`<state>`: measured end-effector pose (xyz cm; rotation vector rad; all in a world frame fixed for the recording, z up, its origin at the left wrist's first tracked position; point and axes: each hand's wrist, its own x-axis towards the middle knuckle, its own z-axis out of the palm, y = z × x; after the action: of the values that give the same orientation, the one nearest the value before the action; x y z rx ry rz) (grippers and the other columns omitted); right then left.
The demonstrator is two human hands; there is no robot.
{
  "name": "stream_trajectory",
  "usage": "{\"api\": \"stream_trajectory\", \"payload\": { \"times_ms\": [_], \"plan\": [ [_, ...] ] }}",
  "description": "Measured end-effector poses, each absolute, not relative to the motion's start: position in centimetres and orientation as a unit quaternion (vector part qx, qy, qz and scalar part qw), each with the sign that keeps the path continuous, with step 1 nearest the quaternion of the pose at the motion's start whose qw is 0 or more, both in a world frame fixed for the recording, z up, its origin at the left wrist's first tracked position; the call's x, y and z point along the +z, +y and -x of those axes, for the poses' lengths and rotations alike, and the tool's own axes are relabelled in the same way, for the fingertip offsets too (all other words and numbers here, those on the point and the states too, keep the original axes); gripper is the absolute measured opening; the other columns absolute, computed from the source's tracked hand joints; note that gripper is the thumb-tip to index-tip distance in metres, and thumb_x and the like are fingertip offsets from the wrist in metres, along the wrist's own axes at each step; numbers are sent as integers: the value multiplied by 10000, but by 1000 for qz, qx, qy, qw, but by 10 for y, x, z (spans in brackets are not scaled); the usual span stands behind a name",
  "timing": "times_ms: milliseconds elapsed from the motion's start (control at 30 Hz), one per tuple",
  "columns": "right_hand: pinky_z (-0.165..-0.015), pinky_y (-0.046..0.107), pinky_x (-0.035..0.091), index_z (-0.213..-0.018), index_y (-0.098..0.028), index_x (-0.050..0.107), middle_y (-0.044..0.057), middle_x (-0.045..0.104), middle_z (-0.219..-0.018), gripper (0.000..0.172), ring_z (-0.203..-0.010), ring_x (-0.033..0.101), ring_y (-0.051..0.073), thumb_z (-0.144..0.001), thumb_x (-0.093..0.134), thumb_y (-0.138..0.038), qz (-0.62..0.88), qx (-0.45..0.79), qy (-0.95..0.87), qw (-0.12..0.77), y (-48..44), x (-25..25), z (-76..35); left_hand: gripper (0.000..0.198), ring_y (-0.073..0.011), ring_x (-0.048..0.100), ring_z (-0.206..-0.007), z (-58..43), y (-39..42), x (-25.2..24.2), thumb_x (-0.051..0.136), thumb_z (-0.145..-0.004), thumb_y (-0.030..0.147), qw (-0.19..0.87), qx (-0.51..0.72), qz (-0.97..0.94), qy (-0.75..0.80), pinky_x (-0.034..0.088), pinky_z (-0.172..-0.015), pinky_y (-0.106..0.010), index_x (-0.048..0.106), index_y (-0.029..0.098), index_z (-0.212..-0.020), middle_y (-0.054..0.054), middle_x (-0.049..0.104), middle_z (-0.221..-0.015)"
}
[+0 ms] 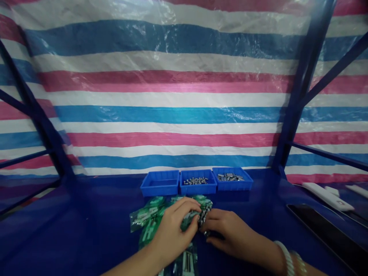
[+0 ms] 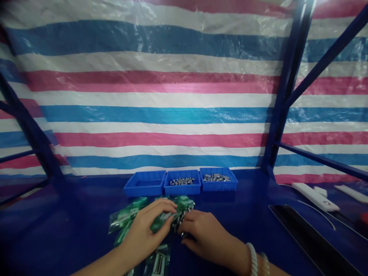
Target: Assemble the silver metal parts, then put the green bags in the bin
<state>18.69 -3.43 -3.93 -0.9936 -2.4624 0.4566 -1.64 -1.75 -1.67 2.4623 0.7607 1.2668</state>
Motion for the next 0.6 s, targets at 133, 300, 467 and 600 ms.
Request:
{"api": "stream_trajectory", "payload": {
  "times_ms": [133,300,467,600],
  "plan": [
    [-786,278,467,-938,-218,665,36,672,-947,188,-888,619,197,-787,678,-108,375,170,-881,233,-31,-43,-187,209,-176,660,-878,16,-21,-16,501,-837,40,144,441,-848,256,535,-786,-302,616,195,-916,-56,678,-928],
    [-613,221,437,-894,-195,651,-16,646,-766,227,-652,577,133,-731,683,-40,388,228,-848,281,-26,-51,-187,209,-176,659,-853,15,-24,-19,491,-841,38,157,437,-851,245,536,-755,-298,609,192,-919,-57,672,-909],
    [-593,219,450,-889,-188,627,-19,655,-763,249,-656,591,126,-713,642,-12,378,287,-797,375,-28,-43,-187,221,-177,652,-855,14,-25,-21,493,-848,34,170,428,-855,238,532,-755,-303,615,187,-953,-61,666,-914],
    [-600,226,471,-887,-185,565,3,662,-817,210,-713,621,133,-751,706,-110,358,397,-704,468,-31,-35,-185,237,-173,638,-827,13,-27,-21,561,-814,22,175,423,-858,233,524,-724,-292,610,190,-973,-53,653,-911]
  ]
}}
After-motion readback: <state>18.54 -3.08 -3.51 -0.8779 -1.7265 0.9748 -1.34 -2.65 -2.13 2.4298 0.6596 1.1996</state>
